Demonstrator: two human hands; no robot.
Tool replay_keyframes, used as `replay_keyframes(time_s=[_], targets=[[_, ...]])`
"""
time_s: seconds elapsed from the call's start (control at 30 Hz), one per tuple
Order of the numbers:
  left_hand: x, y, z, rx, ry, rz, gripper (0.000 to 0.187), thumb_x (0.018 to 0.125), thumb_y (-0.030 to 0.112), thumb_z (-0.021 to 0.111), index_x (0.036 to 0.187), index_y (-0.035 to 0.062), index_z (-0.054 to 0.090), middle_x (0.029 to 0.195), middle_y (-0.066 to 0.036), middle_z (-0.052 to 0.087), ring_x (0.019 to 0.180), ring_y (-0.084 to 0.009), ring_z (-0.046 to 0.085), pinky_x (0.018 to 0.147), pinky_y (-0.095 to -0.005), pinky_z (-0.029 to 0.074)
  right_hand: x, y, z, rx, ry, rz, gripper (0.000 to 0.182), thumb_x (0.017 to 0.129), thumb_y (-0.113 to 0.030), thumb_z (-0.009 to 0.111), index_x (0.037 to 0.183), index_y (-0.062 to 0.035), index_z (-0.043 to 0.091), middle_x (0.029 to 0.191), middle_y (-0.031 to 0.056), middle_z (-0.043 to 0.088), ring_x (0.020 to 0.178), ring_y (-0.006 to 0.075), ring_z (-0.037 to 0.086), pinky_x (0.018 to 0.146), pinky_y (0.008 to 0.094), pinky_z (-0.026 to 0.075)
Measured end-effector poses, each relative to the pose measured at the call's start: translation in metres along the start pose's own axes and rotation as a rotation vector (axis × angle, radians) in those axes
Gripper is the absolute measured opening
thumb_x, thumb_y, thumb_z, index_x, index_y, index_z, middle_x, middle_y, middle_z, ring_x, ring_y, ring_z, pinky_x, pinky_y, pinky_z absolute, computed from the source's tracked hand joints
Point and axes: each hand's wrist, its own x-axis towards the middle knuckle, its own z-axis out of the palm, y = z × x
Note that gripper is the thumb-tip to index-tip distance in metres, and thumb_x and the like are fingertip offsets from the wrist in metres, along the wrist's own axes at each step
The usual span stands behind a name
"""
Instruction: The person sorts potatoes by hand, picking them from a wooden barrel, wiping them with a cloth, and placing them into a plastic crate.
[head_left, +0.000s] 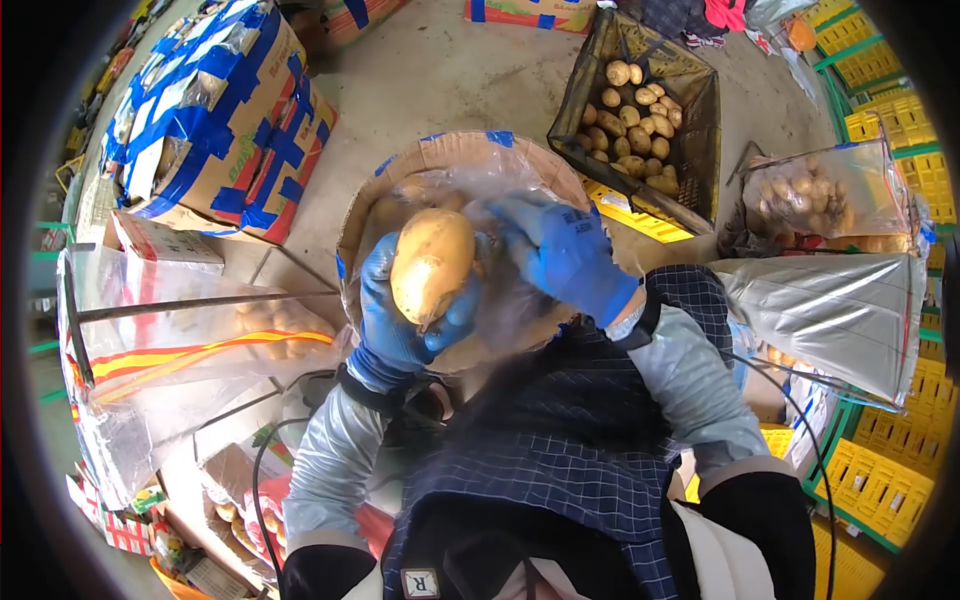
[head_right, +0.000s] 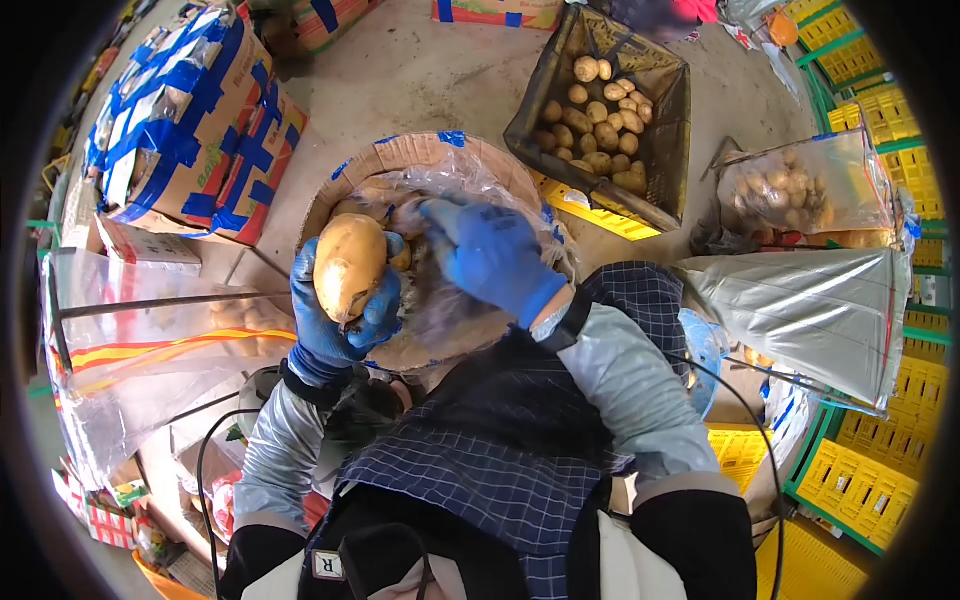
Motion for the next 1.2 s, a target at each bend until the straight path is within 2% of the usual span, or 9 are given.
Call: replay_keyframes(time_s=[0.07,0.17,0.3,0.4,0.6,0.7,0.83,1.03,1.2], targets=[[0.004,0.007,0.003,0.057,-0.091,-0.025,0.069,0.096,0.056,0.051,0.138,0.0014,0.053,0.122,-0.015,0.065,0.082,-0.0254,0.067,0.062,-0.0311,0.056,0.004,0.005,-0.006,-0.031,0.001,0.077,0.032,0.093,-0.016,0.063,0.123,-0.0044,0.065,0.120,0.0207,0.068,0.102,0.0364,0.068,0.084,0.0423,0.056],[-0.003,0.000,0.017,0.036,0.259,0.122,0.065,0.098,0.055,0.049,0.135,0.0015,0.056,0.114,-0.013,0.069,0.083,-0.0231,0.067,0.063,-0.0312,0.055,0.013,-0.008,-0.004,0.125,0.300,-0.139,0.030,0.093,-0.011,0.061,0.122,-0.0055,0.066,0.117,0.0168,0.069,0.099,0.0360,0.069,0.084,0.0427,0.056],[-0.004,-0.003,-0.005,0.754,0.315,0.318,0.072,0.091,0.060,0.059,0.132,0.0013,0.057,0.101,-0.014,0.070,0.071,-0.0209,0.068,0.059,-0.0273,0.056,0.015,-0.037,-0.019,0.038,0.076,-0.406,0.036,0.091,-0.005,0.059,0.127,-0.0053,0.065,0.117,0.0156,0.070,0.100,0.0353,0.070,0.085,0.0413,0.057],[-0.010,-0.001,0.001,0.724,0.329,0.297,0.064,0.097,0.053,0.055,0.136,0.0018,0.057,0.113,-0.010,0.069,0.090,-0.0183,0.068,0.072,-0.0280,0.054,0.012,-0.002,-0.022,-0.007,-0.037,-0.064,0.041,0.089,-0.006,0.061,0.130,-0.0071,0.064,0.122,0.0162,0.068,0.102,0.0352,0.070,0.085,0.0407,0.058],[0.001,0.002,0.006,1.135,0.222,0.415,0.065,0.094,0.046,0.060,0.137,-0.0022,0.055,0.115,-0.009,0.068,0.099,-0.0162,0.065,0.087,-0.0288,0.052,0.017,-0.035,-0.027,-0.145,-0.042,-0.323,0.037,0.089,-0.013,0.064,0.126,-0.0132,0.067,0.117,0.0133,0.070,0.085,0.0303,0.071,0.071,0.0398,0.058],[-0.004,0.000,0.011,1.041,0.313,0.295,0.065,0.095,0.045,0.059,0.137,-0.0036,0.055,0.119,-0.011,0.068,0.104,-0.0170,0.065,0.090,-0.0297,0.052,0.015,-0.003,-0.023,-0.276,-0.112,0.067,0.040,0.091,-0.016,0.065,0.131,-0.0094,0.063,0.124,0.0143,0.068,0.093,0.0302,0.070,0.082,0.0390,0.056],[0.000,0.009,0.013,0.981,0.307,0.173,0.072,0.100,0.056,0.052,0.140,-0.0038,0.053,0.119,-0.012,0.068,0.105,-0.0182,0.067,0.089,-0.0294,0.054,0.020,-0.017,-0.023,0.496,-0.157,-0.143,0.041,0.098,-0.018,0.062,0.135,0.0006,0.058,0.132,0.0151,0.064,0.123,0.0242,0.061,0.105,0.0351,0.047],[-0.005,0.020,0.023,0.689,0.053,0.082,0.099,0.093,0.082,0.030,0.141,-0.0019,0.051,0.093,-0.013,0.070,0.057,-0.0146,0.061,0.048,-0.0208,0.045,0.011,-0.014,-0.013,1.038,-0.257,0.386,0.045,0.098,-0.021,0.064,0.137,0.0012,0.057,0.128,0.0074,0.063,0.120,0.0159,0.057,0.108,0.0326,0.043],[0.005,-0.001,0.013,1.351,0.139,0.568,0.065,0.089,0.010,0.077,0.146,0.0022,0.046,0.125,-0.006,0.062,0.113,-0.0141,0.059,0.096,-0.0312,0.051,0.003,-0.009,0.014,1.523,-0.182,0.702,0.039,0.099,-0.025,0.064,0.127,0.0013,0.062,0.122,0.0051,0.064,0.112,0.0121,0.057,0.103,0.0297,0.043]])
